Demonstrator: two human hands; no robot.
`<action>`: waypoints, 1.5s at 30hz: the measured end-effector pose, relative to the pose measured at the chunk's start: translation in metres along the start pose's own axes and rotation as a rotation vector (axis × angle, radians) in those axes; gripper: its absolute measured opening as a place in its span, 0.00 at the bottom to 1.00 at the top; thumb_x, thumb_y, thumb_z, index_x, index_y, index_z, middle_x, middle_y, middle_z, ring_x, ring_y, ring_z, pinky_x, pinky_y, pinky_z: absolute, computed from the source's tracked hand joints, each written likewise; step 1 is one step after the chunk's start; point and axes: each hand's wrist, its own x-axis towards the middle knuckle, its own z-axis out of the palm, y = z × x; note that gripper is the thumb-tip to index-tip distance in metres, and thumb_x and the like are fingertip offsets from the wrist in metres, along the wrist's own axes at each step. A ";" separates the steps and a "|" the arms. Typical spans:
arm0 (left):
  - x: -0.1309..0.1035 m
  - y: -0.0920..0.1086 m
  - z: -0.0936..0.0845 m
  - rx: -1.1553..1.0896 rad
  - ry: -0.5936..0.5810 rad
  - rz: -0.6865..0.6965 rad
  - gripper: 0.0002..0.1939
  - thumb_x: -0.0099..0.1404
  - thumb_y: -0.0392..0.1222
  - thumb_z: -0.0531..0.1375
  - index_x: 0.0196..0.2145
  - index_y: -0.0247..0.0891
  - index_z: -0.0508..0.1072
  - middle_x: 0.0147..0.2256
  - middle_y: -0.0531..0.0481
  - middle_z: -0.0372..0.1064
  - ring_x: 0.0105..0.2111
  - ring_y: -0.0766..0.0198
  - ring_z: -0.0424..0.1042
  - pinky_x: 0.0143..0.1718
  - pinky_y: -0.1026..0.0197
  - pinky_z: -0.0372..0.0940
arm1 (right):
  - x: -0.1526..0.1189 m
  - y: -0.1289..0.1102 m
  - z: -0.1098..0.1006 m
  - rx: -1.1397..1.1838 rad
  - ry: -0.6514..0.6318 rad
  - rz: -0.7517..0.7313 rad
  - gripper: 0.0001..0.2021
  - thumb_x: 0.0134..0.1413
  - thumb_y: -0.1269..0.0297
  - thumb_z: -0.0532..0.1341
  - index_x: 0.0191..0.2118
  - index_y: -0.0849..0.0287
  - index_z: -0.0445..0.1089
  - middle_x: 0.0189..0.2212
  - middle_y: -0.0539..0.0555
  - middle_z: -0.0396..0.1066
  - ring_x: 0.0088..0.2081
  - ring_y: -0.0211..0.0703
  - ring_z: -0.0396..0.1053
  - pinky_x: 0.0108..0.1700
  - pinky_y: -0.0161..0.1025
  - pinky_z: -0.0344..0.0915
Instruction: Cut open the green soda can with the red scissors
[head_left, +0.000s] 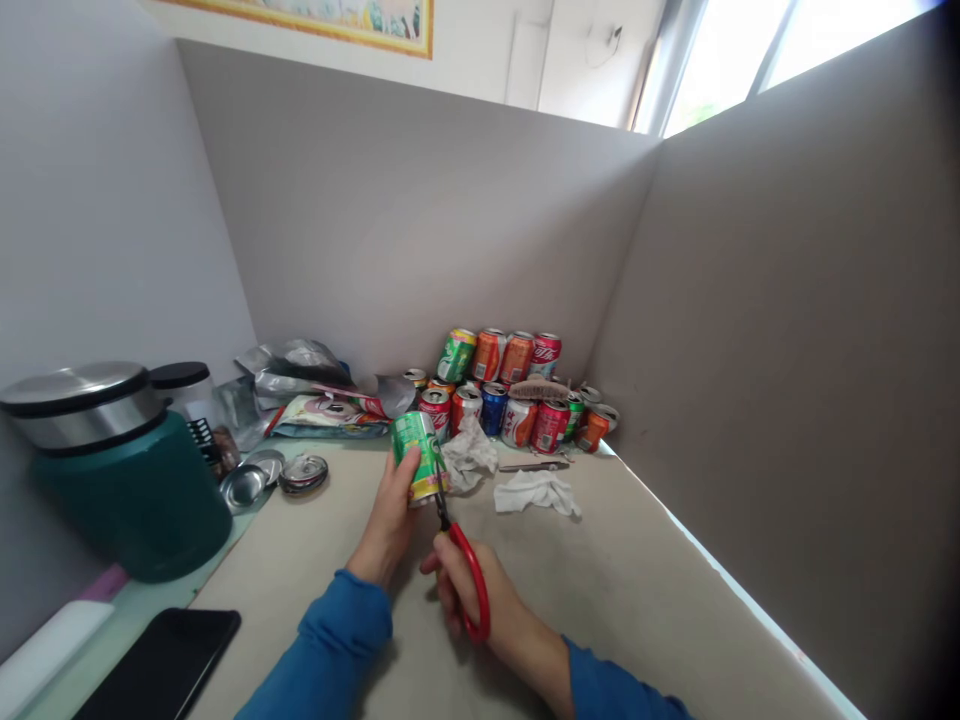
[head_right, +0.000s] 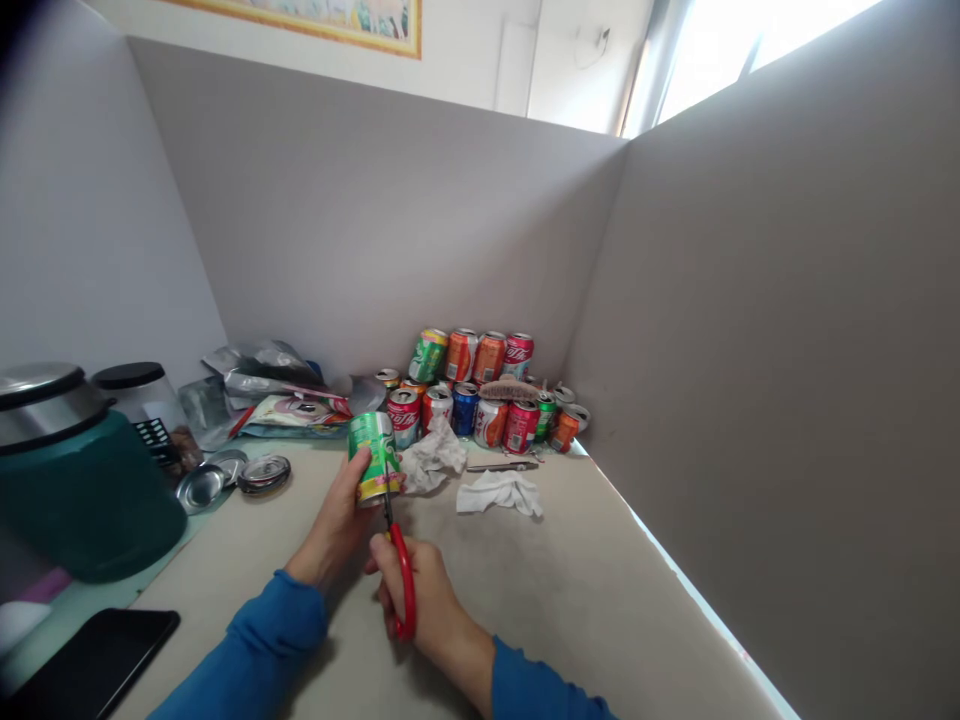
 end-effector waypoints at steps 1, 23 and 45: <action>-0.001 -0.002 0.001 -0.011 0.023 -0.072 0.21 0.60 0.52 0.65 0.47 0.38 0.70 0.33 0.49 0.75 0.29 0.63 0.76 0.35 0.60 0.72 | 0.001 0.001 0.000 -0.001 0.009 0.009 0.38 0.43 0.23 0.52 0.33 0.60 0.66 0.12 0.41 0.56 0.12 0.32 0.55 0.14 0.31 0.52; 0.001 0.005 -0.001 0.069 -0.013 0.036 0.22 0.60 0.48 0.66 0.50 0.40 0.70 0.41 0.48 0.76 0.33 0.64 0.75 0.37 0.62 0.71 | 0.002 0.010 0.000 0.022 -0.012 -0.003 0.34 0.49 0.27 0.52 0.32 0.59 0.65 0.10 0.40 0.55 0.11 0.32 0.53 0.15 0.31 0.49; -0.006 -0.013 0.008 -0.077 0.052 -0.420 0.26 0.61 0.65 0.58 0.35 0.36 0.72 0.24 0.45 0.75 0.21 0.58 0.74 0.14 0.63 0.62 | 0.017 0.004 -0.019 -0.075 -0.130 -0.035 0.35 0.52 0.27 0.50 0.35 0.60 0.65 0.21 0.47 0.65 0.17 0.33 0.62 0.19 0.32 0.57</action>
